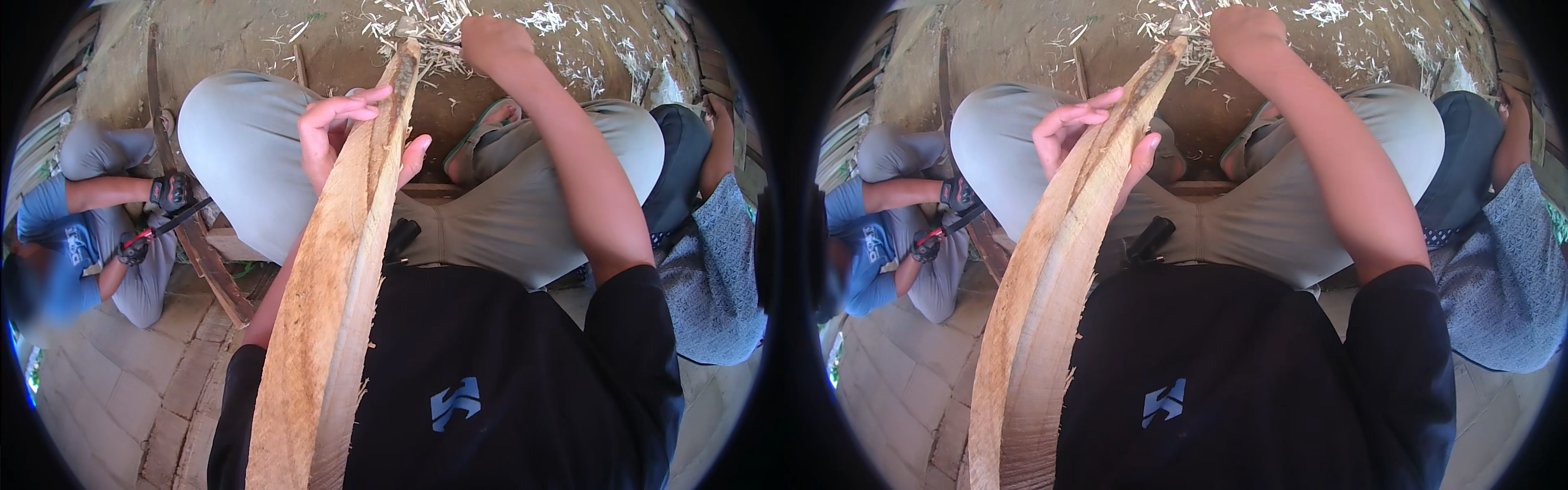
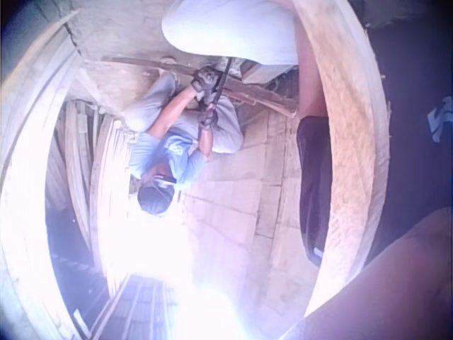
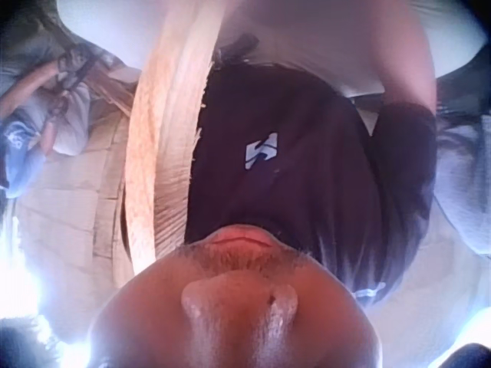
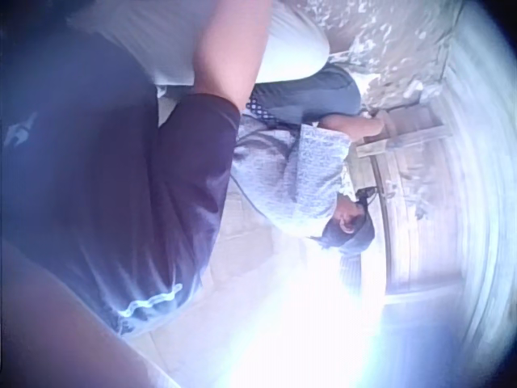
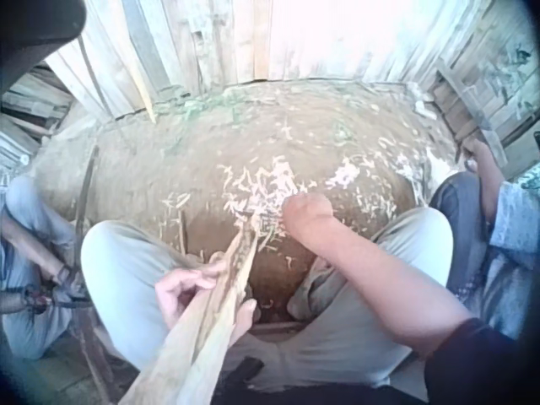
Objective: The person sits on the ground and uses a knife to shave and shape a long, thin piece of wood. They hold the wood with their left hand and repeatedly scrape the surface with the knife in their right hand, creating wood shavings that accumulate on the ground.
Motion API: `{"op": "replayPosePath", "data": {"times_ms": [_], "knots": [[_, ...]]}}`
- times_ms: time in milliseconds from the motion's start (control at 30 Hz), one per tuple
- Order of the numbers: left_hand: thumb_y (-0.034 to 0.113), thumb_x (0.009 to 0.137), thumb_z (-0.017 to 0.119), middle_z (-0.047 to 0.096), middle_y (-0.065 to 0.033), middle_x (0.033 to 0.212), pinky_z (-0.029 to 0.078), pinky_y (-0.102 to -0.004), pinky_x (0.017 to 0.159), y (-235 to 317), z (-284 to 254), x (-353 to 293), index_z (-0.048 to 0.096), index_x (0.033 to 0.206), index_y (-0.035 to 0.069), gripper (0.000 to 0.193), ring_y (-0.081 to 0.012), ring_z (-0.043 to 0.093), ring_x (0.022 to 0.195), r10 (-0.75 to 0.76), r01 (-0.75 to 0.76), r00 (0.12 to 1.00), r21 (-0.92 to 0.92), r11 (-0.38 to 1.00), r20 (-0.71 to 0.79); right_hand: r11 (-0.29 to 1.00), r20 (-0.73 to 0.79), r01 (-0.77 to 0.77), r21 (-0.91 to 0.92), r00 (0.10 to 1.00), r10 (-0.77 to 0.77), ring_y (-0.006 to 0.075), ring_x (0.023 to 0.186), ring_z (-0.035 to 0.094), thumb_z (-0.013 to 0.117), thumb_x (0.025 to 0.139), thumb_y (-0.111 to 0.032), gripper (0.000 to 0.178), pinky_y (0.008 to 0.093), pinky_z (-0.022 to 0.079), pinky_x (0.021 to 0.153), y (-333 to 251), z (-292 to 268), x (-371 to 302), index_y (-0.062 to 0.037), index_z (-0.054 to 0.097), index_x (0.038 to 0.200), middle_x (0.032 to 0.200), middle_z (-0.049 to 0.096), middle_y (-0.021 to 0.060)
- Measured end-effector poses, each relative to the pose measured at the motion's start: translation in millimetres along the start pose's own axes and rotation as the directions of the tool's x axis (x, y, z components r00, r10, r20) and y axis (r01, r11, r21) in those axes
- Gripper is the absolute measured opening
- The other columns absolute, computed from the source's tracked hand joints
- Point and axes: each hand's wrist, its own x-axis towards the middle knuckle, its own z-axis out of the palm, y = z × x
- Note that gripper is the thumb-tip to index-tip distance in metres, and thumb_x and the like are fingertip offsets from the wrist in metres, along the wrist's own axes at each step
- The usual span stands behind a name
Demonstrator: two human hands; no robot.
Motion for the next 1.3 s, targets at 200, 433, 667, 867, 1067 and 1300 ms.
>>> {"op": "replayPosePath", "data": {"times_ms": [200, 433, 667, 867, 1067, 1300], "knots": [[-0.005, 0.073, 0.079, 0.066, -0.0115, 0.103, 0.054, -0.0375, 0.094, -7, -7, 7, 0.061, 0.103, 0.003, 0.036, -0.0267, 0.071, 0.101, 0.139, -0.148, 0.987, 0.110, 0.983, 0.080, 0.992, -0.093, 0.109, -0.068, 0.989, -0.115, 0.0345, 0.099, 0.073, 0.069, 0.090, -0.023, 0.025, 0.0453, 0.060, 0.082, 2, -13, -18, -0.0035, 0.073, 0.105, 0.106, 0.074, 0.0180], [-0.010, 0.074, 0.065, 0.069, -0.0093, 0.098, 0.044, -0.0471, 0.109, 9, -8, 17, 0.065, 0.105, 0.004, 0.034, -0.0285, 0.067, 0.114, -0.007, -0.040, 0.955, 0.152, 0.988, 0.295, 0.959, -0.101, 0.251, -0.131, 0.959, -0.265, 0.0302, 0.102, 0.073, 0.063, 0.090, -0.009, 0.018, 0.0399, 0.062, 0.077, -2, -18, -42, -0.0048, 0.074, 0.104, 0.108, 0.074, 0.0145], [-0.013, 0.070, 0.058, 0.066, -0.0066, 0.096, 0.033, -0.0498, 0.116, -5, -11, 19, 0.059, 0.095, 0.008, 0.033, -0.0273, 0.064, 0.113, 0.016, 0.013, 0.909, -0.067, 0.998, 0.416, 0.953, -0.136, 0.284, -0.103, 0.945, -0.296, 0.0309, 0.098, 0.074, 0.066, 0.087, -0.005, 0.014, 0.0379, 0.063, 0.076, -13, -9, -50, -0.0043, 0.074, 0.098, 0.104, 0.074, 0.0158], [0.016, 0.077, 0.082, 0.069, -0.0055, 0.091, 0.039, -0.0485, 0.110, -6, -11, 19, 0.066, 0.090, 0.009, 0.022, -0.0278, 0.066, 0.107, -0.002, 0.024, 0.915, -0.049, 0.998, 0.404, 0.965, -0.056, 0.242, -0.102, 0.967, -0.248, 0.0259, 0.108, 0.072, 0.077, 0.081, -0.004, 0.032, 0.0358, 0.062, 0.080, -29, -12, -43, -0.0070, 0.074, 0.113, 0.115, 0.074, 0.0096], [0.008, 0.073, 0.079, 0.069, -0.0062, 0.091, 0.038, -0.0493, 0.112, -4, -14, 20, 0.065, 0.088, 0.010, 0.020, -0.0275, 0.067, 0.105, 0.012, 0.005, 0.920, -0.041, 0.999, 0.392, 0.966, -0.183, 0.256, -0.032, 0.949, -0.258, 0.0265, 0.096, 0.075, 0.068, 0.087, -0.005, 0.014, 0.0355, 0.063, 0.073, -31, 25, -23, -0.0084, 0.077, 0.099, 0.101, 0.076, 0.0125], [-0.007, 0.066, 0.069, 0.069, -0.0072, 0.090, 0.037, -0.0512, 0.113, 6, -7, 21, 0.064, 0.086, 0.009, 0.027, -0.0287, 0.067, 0.106, -0.026, 0.045, 0.942, -0.049, 0.998, 0.335, 0.974, -0.113, 0.225, -0.008, 0.968, -0.224, 0.0232, 0.106, 0.073, 0.070, 0.087, -0.004, 0.023, 0.0364, 0.062, 0.080, -32, 44, -1, -0.0101, 0.076, 0.109, 0.113, 0.075, 0.0077]]}}
